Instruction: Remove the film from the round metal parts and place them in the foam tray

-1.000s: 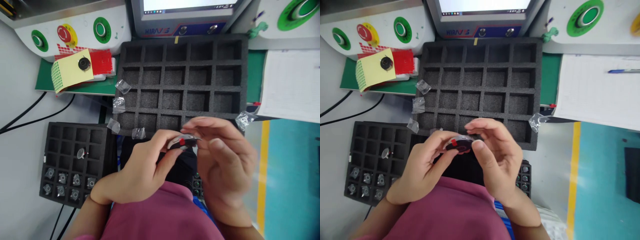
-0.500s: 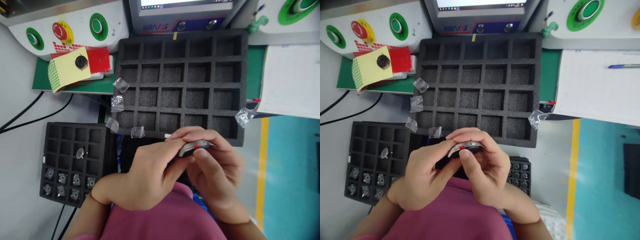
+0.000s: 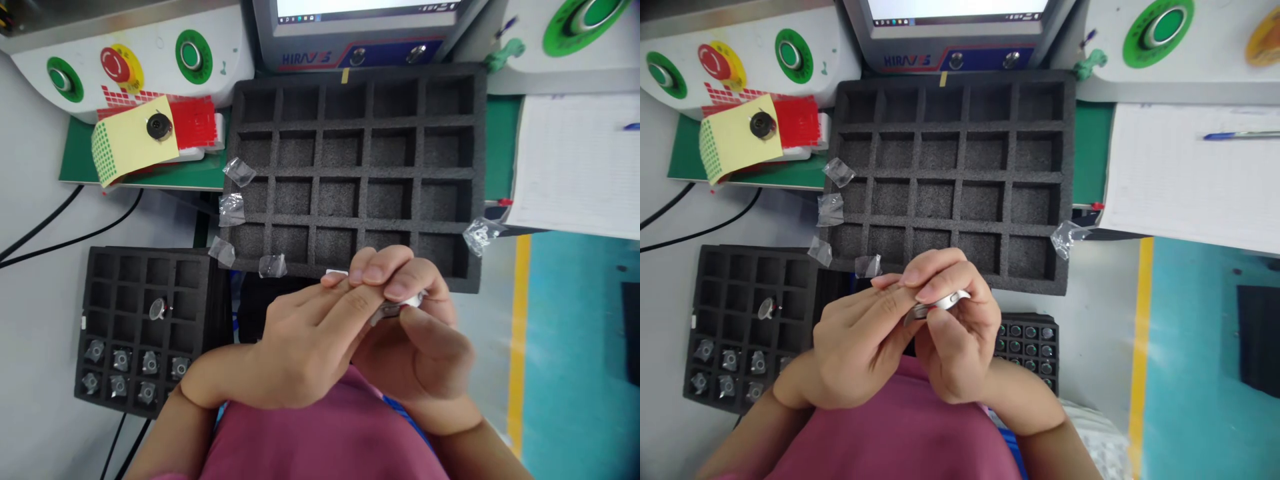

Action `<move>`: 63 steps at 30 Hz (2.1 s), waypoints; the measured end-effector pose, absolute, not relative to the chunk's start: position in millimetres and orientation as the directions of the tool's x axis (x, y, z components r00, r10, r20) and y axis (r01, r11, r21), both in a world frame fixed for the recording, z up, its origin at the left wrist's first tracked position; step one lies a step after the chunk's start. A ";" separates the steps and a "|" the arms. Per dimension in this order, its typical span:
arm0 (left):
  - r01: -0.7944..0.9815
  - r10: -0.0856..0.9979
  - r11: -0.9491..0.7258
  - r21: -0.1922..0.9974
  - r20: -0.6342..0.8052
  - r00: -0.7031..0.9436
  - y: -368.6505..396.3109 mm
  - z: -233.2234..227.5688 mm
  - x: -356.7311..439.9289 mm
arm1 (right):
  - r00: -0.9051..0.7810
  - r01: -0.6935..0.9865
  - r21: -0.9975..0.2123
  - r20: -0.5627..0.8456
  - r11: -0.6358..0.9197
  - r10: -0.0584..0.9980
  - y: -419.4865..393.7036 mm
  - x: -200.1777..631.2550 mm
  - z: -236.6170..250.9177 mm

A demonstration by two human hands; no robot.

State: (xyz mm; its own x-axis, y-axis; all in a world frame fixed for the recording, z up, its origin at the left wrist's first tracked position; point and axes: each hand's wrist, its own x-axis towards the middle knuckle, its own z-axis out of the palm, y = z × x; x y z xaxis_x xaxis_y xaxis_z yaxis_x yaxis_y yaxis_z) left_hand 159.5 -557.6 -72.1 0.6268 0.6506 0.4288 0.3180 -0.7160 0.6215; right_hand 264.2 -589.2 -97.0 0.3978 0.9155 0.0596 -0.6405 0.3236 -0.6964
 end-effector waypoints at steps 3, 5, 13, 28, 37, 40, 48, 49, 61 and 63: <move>0.318 0.609 -0.761 0.565 0.455 0.650 -555.5 -73.2 157.2 | 0.391 -0.656 -0.687 0.044 0.312 0.919 -587.3 266.5 -93.2; 0.326 0.595 -0.779 0.536 0.469 0.653 -554.4 -74.1 155.8 | 0.361 -0.666 -0.691 0.029 0.280 0.932 -585.9 268.1 -92.2; 0.343 0.611 -0.765 0.545 0.447 0.653 -552.9 -72.5 152.8 | 0.307 -0.703 -0.663 0.044 0.258 0.951 -584.9 267.7 -96.5; 0.379 0.669 -0.724 0.577 0.452 0.590 -552.6 -76.5 155.9 | 0.282 -0.621 -0.767 -0.031 0.158 0.959 -588.4 273.7 -94.9; 0.371 0.596 -0.798 0.475 0.526 0.607 -550.3 -80.3 153.9 | 0.510 -0.522 -0.784 0.030 0.337 0.859 -582.5 251.8 -99.6; 0.374 0.574 -0.815 0.442 0.531 0.624 -549.6 -79.5 154.5 | 0.535 -0.533 -0.768 0.018 0.354 0.844 -581.6 247.4 -100.4; 0.388 0.612 -0.787 0.480 0.528 0.588 -547.2 -79.6 153.1 | 0.413 -0.627 -0.746 -0.074 0.225 0.908 -584.2 256.1 -94.7; 0.387 0.631 -0.770 0.506 0.518 0.578 -547.2 -79.1 152.6 | 0.381 -0.630 -0.746 -0.056 0.215 0.923 -585.3 258.5 -95.0; 0.370 0.700 -0.685 0.628 0.426 0.574 -549.6 -75.9 152.7 | 0.261 -0.451 -0.867 0.100 0.213 0.960 -584.6 282.0 -101.9; 0.361 0.692 -0.687 0.631 0.415 0.591 -550.7 -75.5 153.0 | 0.275 -0.439 -0.869 0.111 0.227 0.955 -584.7 281.8 -102.2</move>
State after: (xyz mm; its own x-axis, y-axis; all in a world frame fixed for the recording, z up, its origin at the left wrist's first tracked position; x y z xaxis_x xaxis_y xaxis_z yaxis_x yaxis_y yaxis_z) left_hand 153.0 -550.7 -75.5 0.5906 0.6920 0.4151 0.3609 -0.6866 0.6311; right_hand 281.8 -584.7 -102.2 0.2751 0.9550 0.1109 -0.4391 0.2275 -0.8692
